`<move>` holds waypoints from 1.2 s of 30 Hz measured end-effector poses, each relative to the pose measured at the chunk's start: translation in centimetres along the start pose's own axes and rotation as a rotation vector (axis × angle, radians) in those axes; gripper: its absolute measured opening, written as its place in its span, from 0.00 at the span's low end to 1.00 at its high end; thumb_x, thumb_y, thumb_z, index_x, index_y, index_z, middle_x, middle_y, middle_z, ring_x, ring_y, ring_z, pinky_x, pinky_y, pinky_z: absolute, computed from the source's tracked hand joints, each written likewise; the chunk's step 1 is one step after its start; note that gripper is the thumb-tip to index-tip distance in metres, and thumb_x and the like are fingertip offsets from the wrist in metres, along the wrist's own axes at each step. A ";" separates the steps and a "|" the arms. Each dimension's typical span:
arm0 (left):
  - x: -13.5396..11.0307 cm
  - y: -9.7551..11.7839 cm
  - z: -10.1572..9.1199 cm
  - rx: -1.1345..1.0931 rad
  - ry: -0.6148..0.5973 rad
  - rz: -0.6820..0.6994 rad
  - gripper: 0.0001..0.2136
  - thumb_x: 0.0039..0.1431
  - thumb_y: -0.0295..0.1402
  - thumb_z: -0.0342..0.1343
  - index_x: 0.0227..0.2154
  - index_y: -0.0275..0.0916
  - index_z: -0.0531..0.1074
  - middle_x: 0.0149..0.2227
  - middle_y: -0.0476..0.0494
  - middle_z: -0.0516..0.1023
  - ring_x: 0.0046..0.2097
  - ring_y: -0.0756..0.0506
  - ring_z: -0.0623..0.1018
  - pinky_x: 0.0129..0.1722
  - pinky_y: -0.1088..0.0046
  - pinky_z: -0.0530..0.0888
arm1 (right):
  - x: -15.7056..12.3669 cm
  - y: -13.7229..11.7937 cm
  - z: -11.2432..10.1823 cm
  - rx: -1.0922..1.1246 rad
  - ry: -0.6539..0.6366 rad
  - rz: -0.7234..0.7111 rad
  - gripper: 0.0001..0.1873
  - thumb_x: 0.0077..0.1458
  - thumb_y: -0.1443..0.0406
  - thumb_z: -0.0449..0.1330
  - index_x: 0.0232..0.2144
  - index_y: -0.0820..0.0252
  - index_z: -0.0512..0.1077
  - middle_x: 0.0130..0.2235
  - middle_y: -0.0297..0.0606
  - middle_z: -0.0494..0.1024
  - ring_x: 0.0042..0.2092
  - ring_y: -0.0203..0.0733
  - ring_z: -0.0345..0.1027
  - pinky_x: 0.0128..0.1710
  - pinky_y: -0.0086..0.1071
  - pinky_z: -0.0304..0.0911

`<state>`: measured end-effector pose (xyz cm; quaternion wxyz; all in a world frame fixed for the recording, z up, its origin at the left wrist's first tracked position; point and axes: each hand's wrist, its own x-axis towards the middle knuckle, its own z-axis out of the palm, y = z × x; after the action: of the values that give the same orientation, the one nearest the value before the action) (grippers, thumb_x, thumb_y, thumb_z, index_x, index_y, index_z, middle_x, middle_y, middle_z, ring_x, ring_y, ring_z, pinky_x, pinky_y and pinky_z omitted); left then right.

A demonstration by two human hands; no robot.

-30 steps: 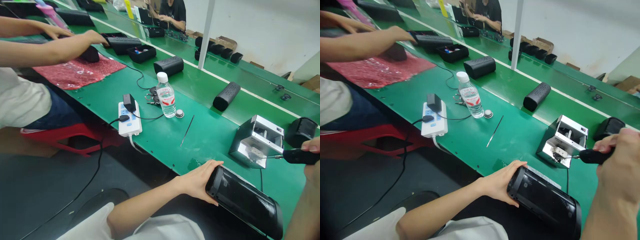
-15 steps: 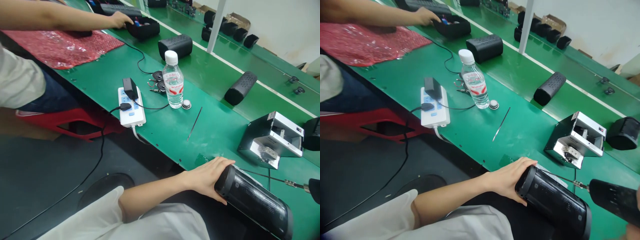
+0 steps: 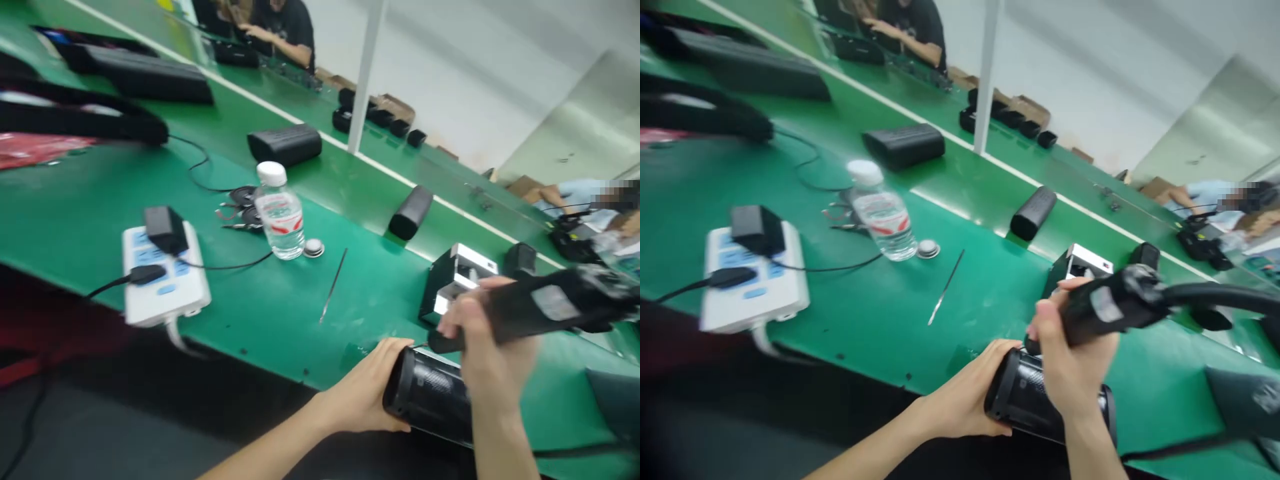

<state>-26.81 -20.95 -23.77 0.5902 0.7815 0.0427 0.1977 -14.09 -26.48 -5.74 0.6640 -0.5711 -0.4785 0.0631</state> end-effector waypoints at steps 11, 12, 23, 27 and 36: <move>0.0 -0.5 0.2 0.015 -0.008 -0.102 0.56 0.42 0.39 0.81 0.71 0.49 0.53 0.66 0.34 0.66 0.67 0.27 0.70 0.69 0.44 0.71 | 0.6 2.1 -1.0 0.236 -0.181 -0.026 0.16 0.79 0.61 0.63 0.54 0.62 0.59 0.30 0.29 0.61 0.25 0.32 0.60 0.26 0.24 0.66; 0.0 -0.7 0.3 0.015 -0.006 -0.094 0.56 0.42 0.40 0.81 0.71 0.49 0.53 0.65 0.34 0.66 0.67 0.27 0.70 0.69 0.43 0.71 | 0.4 2.4 -0.8 0.249 -0.161 -0.028 0.16 0.79 0.62 0.63 0.53 0.63 0.59 0.30 0.29 0.61 0.25 0.31 0.60 0.25 0.23 0.65; -0.4 -1.3 0.5 -0.013 0.005 -0.116 0.55 0.43 0.39 0.81 0.70 0.49 0.53 0.64 0.36 0.66 0.65 0.28 0.71 0.67 0.45 0.73 | -0.4 3.2 0.0 0.303 -0.069 -0.010 0.16 0.75 0.64 0.66 0.45 0.65 0.61 0.31 0.32 0.64 0.24 0.30 0.58 0.24 0.23 0.62; -0.5 -1.0 0.3 -0.049 -0.008 -0.116 0.55 0.43 0.36 0.81 0.71 0.49 0.54 0.66 0.35 0.65 0.67 0.27 0.70 0.70 0.45 0.70 | -0.7 3.5 0.4 0.298 -0.040 0.011 0.17 0.75 0.63 0.66 0.45 0.65 0.61 0.32 0.33 0.64 0.24 0.30 0.57 0.23 0.23 0.61; -0.5 -0.5 -0.2 -0.030 -0.012 -0.113 0.53 0.48 0.35 0.79 0.73 0.48 0.54 0.68 0.34 0.67 0.69 0.27 0.70 0.72 0.43 0.69 | 0.2 3.5 0.9 0.231 -0.141 0.016 0.23 0.77 0.52 0.64 0.45 0.64 0.60 0.26 0.31 0.62 0.21 0.33 0.55 0.20 0.23 0.58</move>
<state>-27.29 -20.78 -24.34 0.6124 0.7700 0.0802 0.1602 -12.97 -24.52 -8.62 0.6896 -0.4885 -0.5091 0.1632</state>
